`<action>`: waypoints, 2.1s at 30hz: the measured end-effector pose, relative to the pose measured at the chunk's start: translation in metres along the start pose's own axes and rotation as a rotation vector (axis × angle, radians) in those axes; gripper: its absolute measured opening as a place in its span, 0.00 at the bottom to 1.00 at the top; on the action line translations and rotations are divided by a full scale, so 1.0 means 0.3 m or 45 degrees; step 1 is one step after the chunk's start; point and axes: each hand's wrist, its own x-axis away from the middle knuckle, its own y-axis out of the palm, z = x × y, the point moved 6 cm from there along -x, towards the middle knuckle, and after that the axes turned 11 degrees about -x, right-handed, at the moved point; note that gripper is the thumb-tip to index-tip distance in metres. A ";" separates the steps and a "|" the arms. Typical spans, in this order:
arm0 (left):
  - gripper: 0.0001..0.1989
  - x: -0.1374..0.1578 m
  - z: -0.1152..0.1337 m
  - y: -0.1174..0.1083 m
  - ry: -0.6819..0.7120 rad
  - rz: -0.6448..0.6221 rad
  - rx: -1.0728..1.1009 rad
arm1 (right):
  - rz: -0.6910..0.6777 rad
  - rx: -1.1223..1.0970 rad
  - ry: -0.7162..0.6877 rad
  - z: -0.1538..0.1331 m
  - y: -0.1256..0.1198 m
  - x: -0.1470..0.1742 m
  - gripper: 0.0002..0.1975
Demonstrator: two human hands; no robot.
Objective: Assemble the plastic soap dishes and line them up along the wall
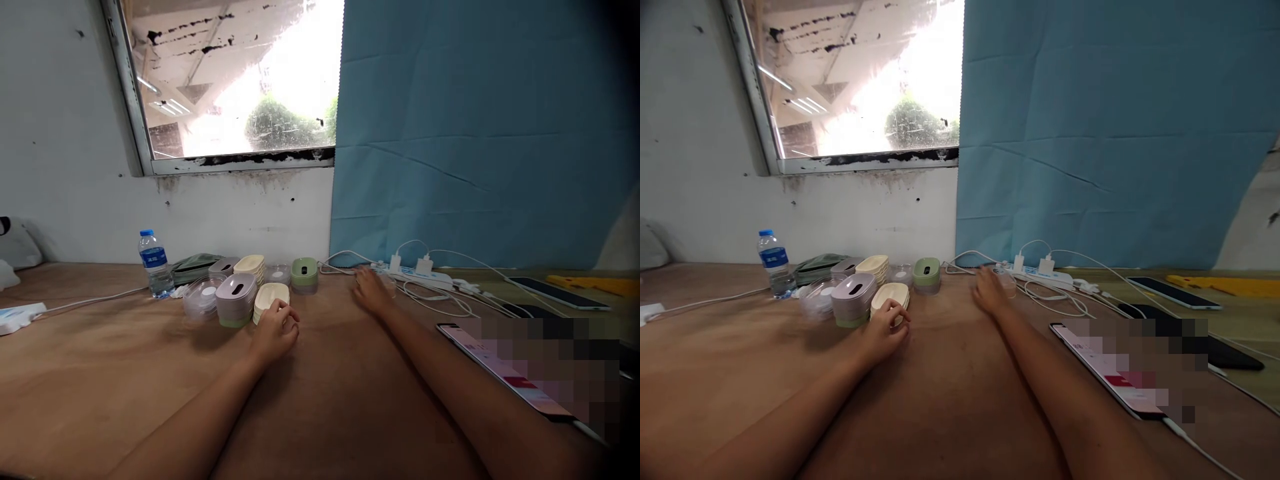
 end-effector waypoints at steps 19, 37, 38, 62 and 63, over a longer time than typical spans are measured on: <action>0.13 -0.041 -0.130 -0.002 0.150 0.006 -0.130 | 0.037 -0.504 -0.217 -0.340 0.084 -0.117 0.13; 0.09 0.013 0.060 -0.020 0.382 -0.197 0.087 | -0.101 -0.386 0.223 -0.018 -0.135 0.352 0.18; 0.09 0.026 0.083 -0.016 0.442 -0.276 0.132 | -0.069 -0.403 0.247 -0.011 -0.136 0.348 0.18; 0.21 0.044 0.062 0.026 0.259 -0.487 0.480 | -0.637 -0.946 -0.464 -0.222 -0.126 0.416 0.17; 0.24 0.052 0.075 0.034 0.278 -0.548 0.433 | -0.677 -0.934 -0.455 -0.228 -0.124 0.420 0.17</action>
